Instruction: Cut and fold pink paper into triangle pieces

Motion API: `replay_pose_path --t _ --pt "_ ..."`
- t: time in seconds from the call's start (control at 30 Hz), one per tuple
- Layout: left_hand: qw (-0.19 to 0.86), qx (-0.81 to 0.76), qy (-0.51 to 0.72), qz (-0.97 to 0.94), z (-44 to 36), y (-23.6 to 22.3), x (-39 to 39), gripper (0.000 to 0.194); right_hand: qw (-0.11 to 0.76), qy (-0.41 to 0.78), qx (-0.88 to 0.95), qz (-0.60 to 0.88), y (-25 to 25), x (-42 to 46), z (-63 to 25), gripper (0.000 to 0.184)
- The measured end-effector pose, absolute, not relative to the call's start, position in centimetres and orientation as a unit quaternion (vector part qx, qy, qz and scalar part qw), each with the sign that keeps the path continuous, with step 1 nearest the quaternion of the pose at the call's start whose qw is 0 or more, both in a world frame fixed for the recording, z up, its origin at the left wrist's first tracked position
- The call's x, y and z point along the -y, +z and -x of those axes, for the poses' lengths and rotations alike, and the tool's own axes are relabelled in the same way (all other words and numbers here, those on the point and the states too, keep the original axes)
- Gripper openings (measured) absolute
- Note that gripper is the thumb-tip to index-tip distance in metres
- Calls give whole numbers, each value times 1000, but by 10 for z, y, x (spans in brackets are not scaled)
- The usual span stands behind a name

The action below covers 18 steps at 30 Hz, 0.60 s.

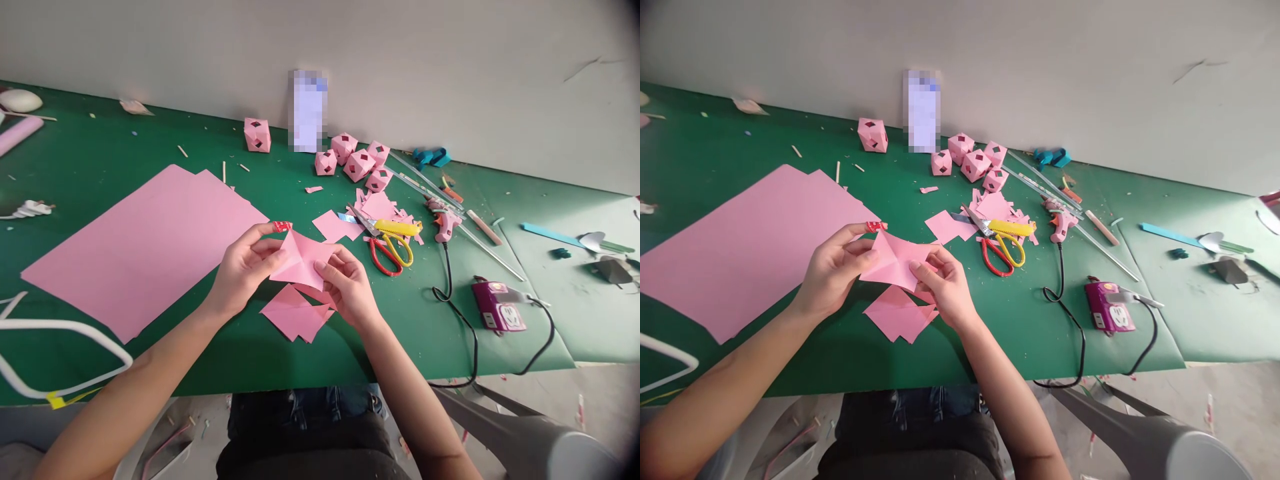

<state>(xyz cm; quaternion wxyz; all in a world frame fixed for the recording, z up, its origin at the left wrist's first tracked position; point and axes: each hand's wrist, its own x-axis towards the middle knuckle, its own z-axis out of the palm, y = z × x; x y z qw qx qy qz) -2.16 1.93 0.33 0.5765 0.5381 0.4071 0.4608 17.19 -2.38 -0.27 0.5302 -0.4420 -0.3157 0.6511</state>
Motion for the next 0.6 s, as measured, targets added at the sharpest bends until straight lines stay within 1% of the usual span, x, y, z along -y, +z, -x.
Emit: replay_pose_path --t 0.13,0.2,0.23,0.33,0.37,0.4,0.47,0.53,0.6 --pt "583 -396 450 -549 22 4 -19 52 537 658 339 404 -3 24 -176 21" --pt "582 -386 454 -553 22 4 -18 58 523 677 370 364 -2 24 -181 20" --pt "578 -381 457 -559 23 4 -18 61 508 690 382 347 -1 24 -183 23" --pt "538 -363 460 -606 25 4 -16 62 471 721 378 340 0 24 -185 46" --pt "520 -354 459 -627 25 4 -15 61 465 724 369 351 -1 24 -185 50" --pt "504 -344 458 -646 25 5 -14 60 457 726 362 365 -1 23 -184 50" --pt "494 -325 454 -667 24 6 -12 61 434 731 358 386 -2 23 -181 41" --pt "509 -318 450 -662 22 7 -11 66 415 738 357 394 -3 22 -179 42" --pt "530 -333 448 -639 19 7 -10 74 414 738 351 400 -4 22 -177 43"
